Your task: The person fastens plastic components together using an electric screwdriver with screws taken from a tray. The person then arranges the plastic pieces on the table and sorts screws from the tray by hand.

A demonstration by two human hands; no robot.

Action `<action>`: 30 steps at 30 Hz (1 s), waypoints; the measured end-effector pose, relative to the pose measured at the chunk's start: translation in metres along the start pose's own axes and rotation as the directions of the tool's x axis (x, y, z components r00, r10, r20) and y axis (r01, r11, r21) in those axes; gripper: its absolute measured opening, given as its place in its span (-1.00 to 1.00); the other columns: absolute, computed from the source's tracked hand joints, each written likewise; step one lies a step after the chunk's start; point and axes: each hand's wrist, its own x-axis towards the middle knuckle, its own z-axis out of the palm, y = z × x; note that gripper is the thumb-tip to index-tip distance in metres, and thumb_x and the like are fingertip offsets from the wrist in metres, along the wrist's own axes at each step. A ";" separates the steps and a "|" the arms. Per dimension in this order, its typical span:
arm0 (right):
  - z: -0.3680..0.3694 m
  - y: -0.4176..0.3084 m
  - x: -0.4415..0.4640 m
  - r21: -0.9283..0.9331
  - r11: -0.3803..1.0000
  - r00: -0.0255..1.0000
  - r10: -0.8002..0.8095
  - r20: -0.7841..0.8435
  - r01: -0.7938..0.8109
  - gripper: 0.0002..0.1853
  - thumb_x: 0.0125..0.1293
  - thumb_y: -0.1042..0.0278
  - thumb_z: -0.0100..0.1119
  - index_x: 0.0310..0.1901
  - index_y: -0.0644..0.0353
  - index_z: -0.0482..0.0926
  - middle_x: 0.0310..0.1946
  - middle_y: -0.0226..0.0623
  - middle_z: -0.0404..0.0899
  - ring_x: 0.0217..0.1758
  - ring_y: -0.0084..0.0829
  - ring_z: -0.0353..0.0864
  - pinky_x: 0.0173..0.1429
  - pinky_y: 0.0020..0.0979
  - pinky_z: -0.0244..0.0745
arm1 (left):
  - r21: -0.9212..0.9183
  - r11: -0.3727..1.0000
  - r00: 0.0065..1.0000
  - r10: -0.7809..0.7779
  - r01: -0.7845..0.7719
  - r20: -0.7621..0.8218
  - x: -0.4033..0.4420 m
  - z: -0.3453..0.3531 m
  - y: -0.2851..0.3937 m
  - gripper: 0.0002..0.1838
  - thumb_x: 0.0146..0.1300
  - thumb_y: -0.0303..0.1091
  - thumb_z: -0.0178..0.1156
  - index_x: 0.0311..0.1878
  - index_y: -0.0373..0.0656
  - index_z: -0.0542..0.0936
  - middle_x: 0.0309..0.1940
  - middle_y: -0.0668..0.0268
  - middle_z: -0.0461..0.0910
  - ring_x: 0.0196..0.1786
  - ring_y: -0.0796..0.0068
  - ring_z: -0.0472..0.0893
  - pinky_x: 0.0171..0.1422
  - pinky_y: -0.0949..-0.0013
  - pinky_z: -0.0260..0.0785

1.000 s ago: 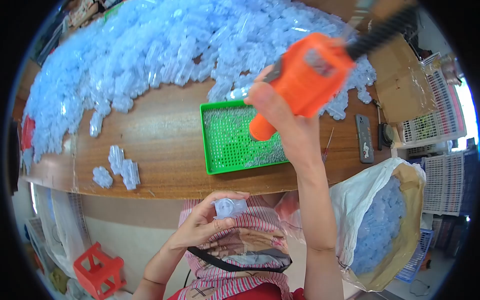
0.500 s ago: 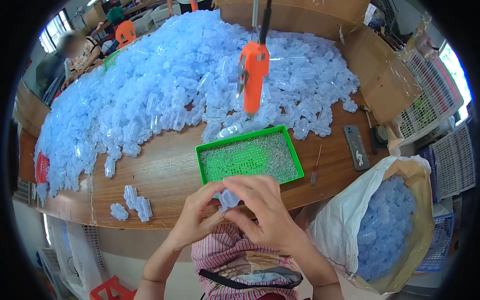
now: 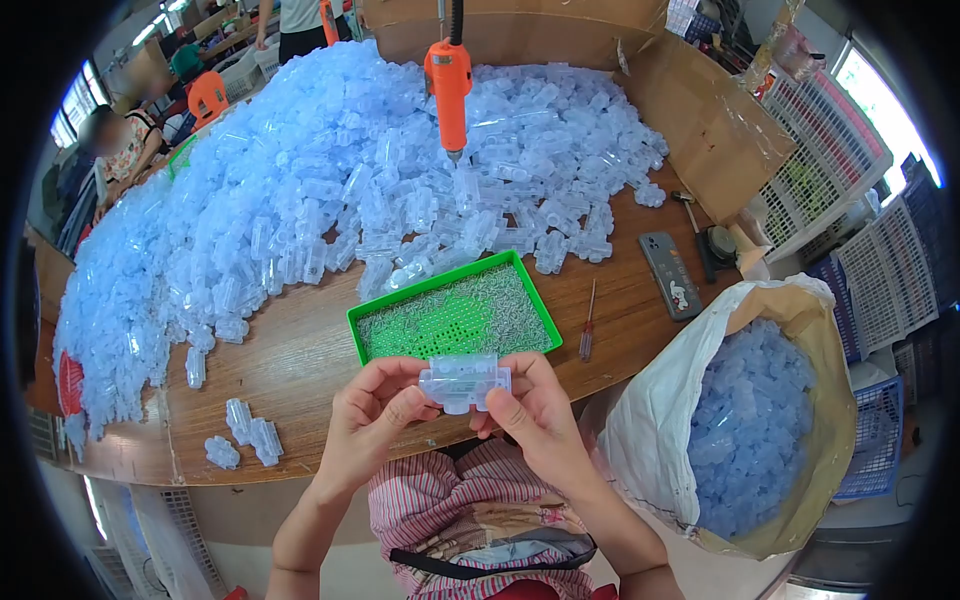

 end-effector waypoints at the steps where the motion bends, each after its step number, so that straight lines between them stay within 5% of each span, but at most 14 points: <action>1: 0.002 -0.003 -0.001 -0.003 1.000 1.000 0.013 0.004 -0.013 -0.62 0.43 0.18 0.02 0.11 0.24 0.25 -0.24 -0.25 0.53 -0.26 -0.54 0.55 -0.19 -0.50 0.49 | -0.035 0.999 1.000 -0.018 0.018 0.002 0.001 0.000 0.002 -0.69 0.34 -0.46 0.11 0.12 -0.33 0.41 -0.03 0.19 0.54 -0.03 0.49 0.57 0.10 0.43 0.46; 5: -0.002 -0.004 -0.005 -0.085 0.996 0.998 0.043 0.056 -0.038 -0.58 0.47 0.11 -0.08 0.16 0.25 0.22 -0.25 -0.22 0.53 -0.28 -0.55 0.54 -0.23 -0.52 0.47 | -0.021 0.999 0.999 -0.032 0.032 -0.008 0.003 -0.001 0.003 -0.71 0.36 -0.47 0.08 0.11 -0.34 0.40 -0.02 0.17 0.53 0.00 0.48 0.57 0.12 0.42 0.46; 7: 0.000 -0.006 -0.007 0.029 0.999 0.998 0.044 0.053 -0.046 -0.57 0.46 0.12 -0.08 0.18 0.26 0.23 -0.23 -0.22 0.52 -0.28 -0.55 0.53 -0.23 -0.52 0.47 | -0.011 1.000 1.000 0.012 -0.012 0.008 0.002 -0.002 -0.001 -0.71 0.35 -0.51 0.07 0.11 -0.33 0.40 0.00 0.16 0.53 0.04 0.45 0.56 0.14 0.41 0.45; 10: 0.001 -0.008 -0.009 -0.002 1.000 0.998 0.031 0.051 -0.031 -0.56 0.46 0.13 -0.06 0.20 0.26 0.26 -0.19 -0.25 0.50 -0.25 -0.56 0.52 -0.21 -0.52 0.48 | 0.196 0.955 0.973 0.211 -0.225 0.089 0.000 -0.002 -0.004 -0.69 0.31 -0.59 0.08 0.12 -0.31 0.40 0.05 0.14 0.52 0.13 0.38 0.53 0.21 0.37 0.42; 16: 0.001 -0.014 -0.014 -0.099 0.995 0.999 0.019 0.028 -0.017 -0.54 0.44 0.16 -0.02 0.23 0.25 0.28 -0.16 -0.28 0.48 -0.21 -0.56 0.51 -0.16 -0.51 0.47 | 0.023 0.983 0.983 0.183 -0.184 0.023 -0.002 0.009 0.004 -0.63 0.26 -0.68 0.08 0.13 -0.31 0.38 0.14 0.11 0.46 0.20 0.33 0.48 0.28 0.31 0.36; 19: 0.001 -0.013 -0.015 -0.089 0.996 0.999 0.022 0.025 -0.020 -0.55 0.44 0.17 -0.01 0.24 0.24 0.28 -0.16 -0.29 0.48 -0.21 -0.56 0.50 -0.16 -0.51 0.47 | 0.248 0.946 0.975 0.184 -0.209 0.123 0.000 -0.001 -0.002 -0.64 0.25 -0.70 0.07 0.12 -0.32 0.42 0.14 0.12 0.46 0.19 0.32 0.49 0.26 0.33 0.38; 25: 0.003 -0.014 -0.021 -0.067 0.998 1.000 0.006 -0.015 -0.007 -0.59 0.45 0.27 -0.03 0.25 0.20 0.28 -0.20 -0.32 0.45 -0.23 -0.58 0.48 -0.17 -0.55 0.46 | 0.206 0.951 0.973 0.218 -0.230 0.080 0.008 0.007 -0.009 -0.65 0.22 -0.66 0.14 0.08 -0.23 0.53 0.08 0.21 0.54 0.07 0.46 0.55 0.20 0.41 0.41; 29: -0.010 -0.026 -0.041 -0.181 0.982 0.973 -0.092 -0.210 0.053 -0.62 0.44 0.30 -0.01 0.22 0.22 0.31 -0.34 -0.40 0.46 -0.34 -0.64 0.45 -0.26 -0.58 0.40 | 0.221 0.968 0.985 0.083 -0.115 0.148 0.014 0.024 -0.009 -0.57 0.24 -0.58 0.15 0.19 -0.23 0.39 0.11 0.22 0.47 0.16 0.40 0.49 0.25 0.34 0.37; 30: -0.015 -0.037 -0.052 -0.377 0.923 0.922 -0.213 -0.322 0.082 -0.63 0.42 0.29 0.02 0.19 0.24 0.33 -0.36 -0.38 0.47 -0.36 -0.63 0.45 -0.27 -0.56 0.40 | 0.277 0.955 0.986 0.070 -0.109 0.150 0.014 0.030 -0.005 -0.54 0.22 -0.56 0.17 0.20 -0.23 0.37 0.17 0.21 0.41 0.20 0.33 0.46 0.27 0.30 0.36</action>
